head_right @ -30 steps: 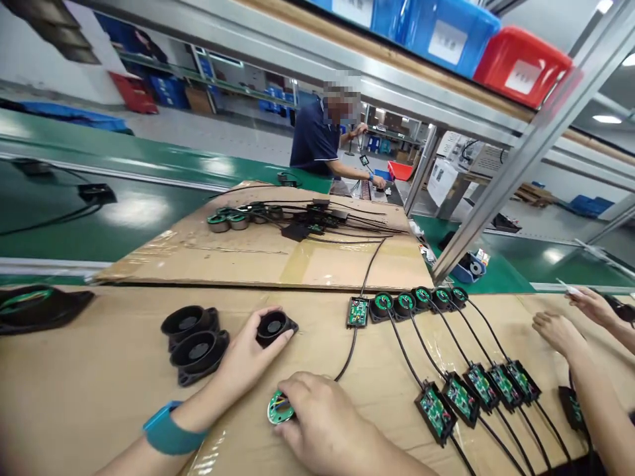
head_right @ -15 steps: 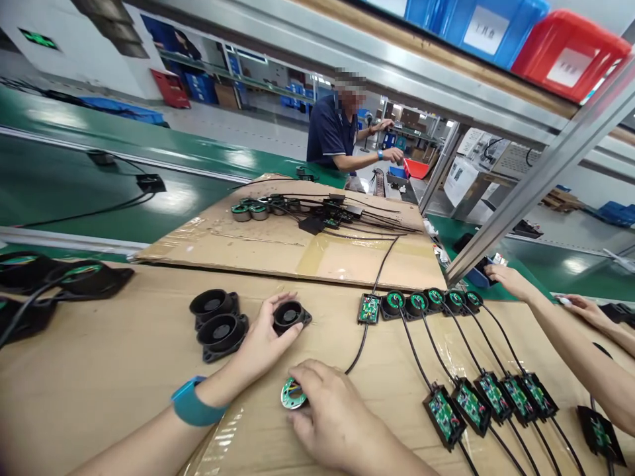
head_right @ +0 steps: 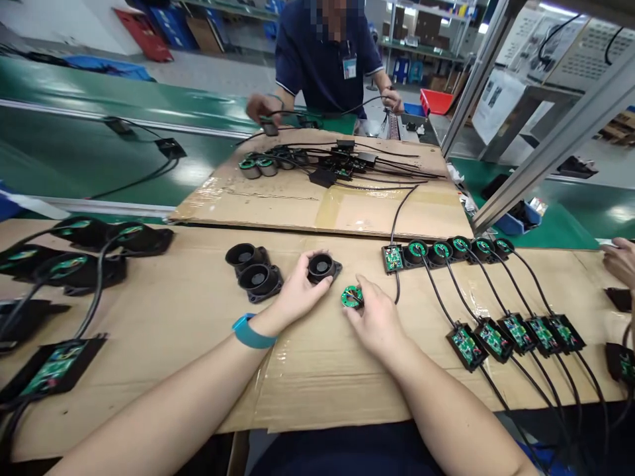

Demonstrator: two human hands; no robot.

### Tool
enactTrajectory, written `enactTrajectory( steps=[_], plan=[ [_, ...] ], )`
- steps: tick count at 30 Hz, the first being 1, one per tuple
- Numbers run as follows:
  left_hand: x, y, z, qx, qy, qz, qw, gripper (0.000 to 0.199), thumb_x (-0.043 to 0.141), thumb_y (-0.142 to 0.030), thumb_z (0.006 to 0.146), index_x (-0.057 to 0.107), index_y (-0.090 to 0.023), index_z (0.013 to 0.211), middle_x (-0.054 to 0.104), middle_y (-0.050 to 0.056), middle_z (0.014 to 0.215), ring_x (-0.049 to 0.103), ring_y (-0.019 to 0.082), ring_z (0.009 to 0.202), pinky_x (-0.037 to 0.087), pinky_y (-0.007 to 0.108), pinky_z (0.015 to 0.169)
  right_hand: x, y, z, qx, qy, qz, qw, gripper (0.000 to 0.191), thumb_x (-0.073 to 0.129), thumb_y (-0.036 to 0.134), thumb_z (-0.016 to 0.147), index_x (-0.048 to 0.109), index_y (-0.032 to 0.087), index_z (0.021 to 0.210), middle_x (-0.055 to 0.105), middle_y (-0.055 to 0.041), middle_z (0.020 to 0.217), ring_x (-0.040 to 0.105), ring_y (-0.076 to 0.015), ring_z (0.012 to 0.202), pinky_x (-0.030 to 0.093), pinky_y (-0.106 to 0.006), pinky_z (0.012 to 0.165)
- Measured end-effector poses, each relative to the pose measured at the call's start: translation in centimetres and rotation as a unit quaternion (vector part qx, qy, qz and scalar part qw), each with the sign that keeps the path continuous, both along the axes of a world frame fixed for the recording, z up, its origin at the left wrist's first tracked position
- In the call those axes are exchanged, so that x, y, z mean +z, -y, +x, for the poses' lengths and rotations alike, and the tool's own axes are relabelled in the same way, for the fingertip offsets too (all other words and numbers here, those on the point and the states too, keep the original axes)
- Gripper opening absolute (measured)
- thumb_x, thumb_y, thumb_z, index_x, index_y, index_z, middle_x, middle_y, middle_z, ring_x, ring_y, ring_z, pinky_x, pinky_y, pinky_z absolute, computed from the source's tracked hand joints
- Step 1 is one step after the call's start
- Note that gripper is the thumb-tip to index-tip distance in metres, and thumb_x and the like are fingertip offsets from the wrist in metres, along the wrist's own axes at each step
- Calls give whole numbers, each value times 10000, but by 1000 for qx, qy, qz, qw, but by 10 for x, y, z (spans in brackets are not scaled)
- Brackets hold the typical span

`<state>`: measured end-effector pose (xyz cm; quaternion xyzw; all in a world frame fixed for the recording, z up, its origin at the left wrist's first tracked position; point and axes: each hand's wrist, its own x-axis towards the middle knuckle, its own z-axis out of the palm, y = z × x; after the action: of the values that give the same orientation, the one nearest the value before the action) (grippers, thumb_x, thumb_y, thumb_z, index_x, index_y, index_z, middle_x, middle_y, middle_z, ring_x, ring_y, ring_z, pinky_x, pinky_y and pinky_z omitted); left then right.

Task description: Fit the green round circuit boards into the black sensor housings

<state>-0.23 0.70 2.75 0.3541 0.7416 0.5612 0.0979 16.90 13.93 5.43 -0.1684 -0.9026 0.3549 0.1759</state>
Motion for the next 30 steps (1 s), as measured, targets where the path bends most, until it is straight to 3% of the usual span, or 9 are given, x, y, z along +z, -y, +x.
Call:
enactTrajectory(
  steps=[8,13,17,20,23,30],
  plan=[
    [7,1,4,14,4,-14,1000,530,707,-319,823,512,-198,1300,631,119,1337,608,279,1254,452,479,1125,3,-7,-4,75,-32,16,996,403,743,210,837,674,188,1234,718,-122,1189,681,-249,1122,561,-425,1022],
    [10,3,10,7,-46,-19,999,480,686,-279,844,539,-204,1294,637,115,1304,612,275,1233,467,470,1101,11,-5,-1,-18,-129,-54,990,414,747,290,865,688,197,1264,712,-131,1243,705,-245,1090,604,-401,966],
    [15,4,20,-50,-116,-9,992,447,692,-238,853,563,-225,1281,630,101,1290,582,274,1251,462,482,1114,21,3,2,-67,-206,-58,975,450,755,315,878,678,211,1308,726,-112,1217,728,-225,1007,639,-351,878],
    [19,5,29,-112,-136,13,984,439,694,-251,879,560,-224,1296,623,108,1298,558,274,1274,464,489,1122,22,9,0,-11,-236,-20,972,467,748,282,894,650,209,1345,717,-111,1258,714,-227,1092,606,-354,972],
    [21,6,34,-136,-141,20,980,432,670,-248,898,548,-222,1312,617,116,1313,549,274,1287,469,498,1124,18,10,-5,48,-223,22,973,436,700,255,930,631,215,1359,700,-108,1299,680,-227,1182,556,-375,1057],
    [17,6,33,-126,-98,11,987,440,722,-286,869,571,-230,1278,626,118,1300,586,278,1251,498,498,1097,8,7,-7,52,-142,63,987,395,758,377,888,702,206,1239,608,-156,1427,633,-282,1209,527,-466,1055]
  ],
)
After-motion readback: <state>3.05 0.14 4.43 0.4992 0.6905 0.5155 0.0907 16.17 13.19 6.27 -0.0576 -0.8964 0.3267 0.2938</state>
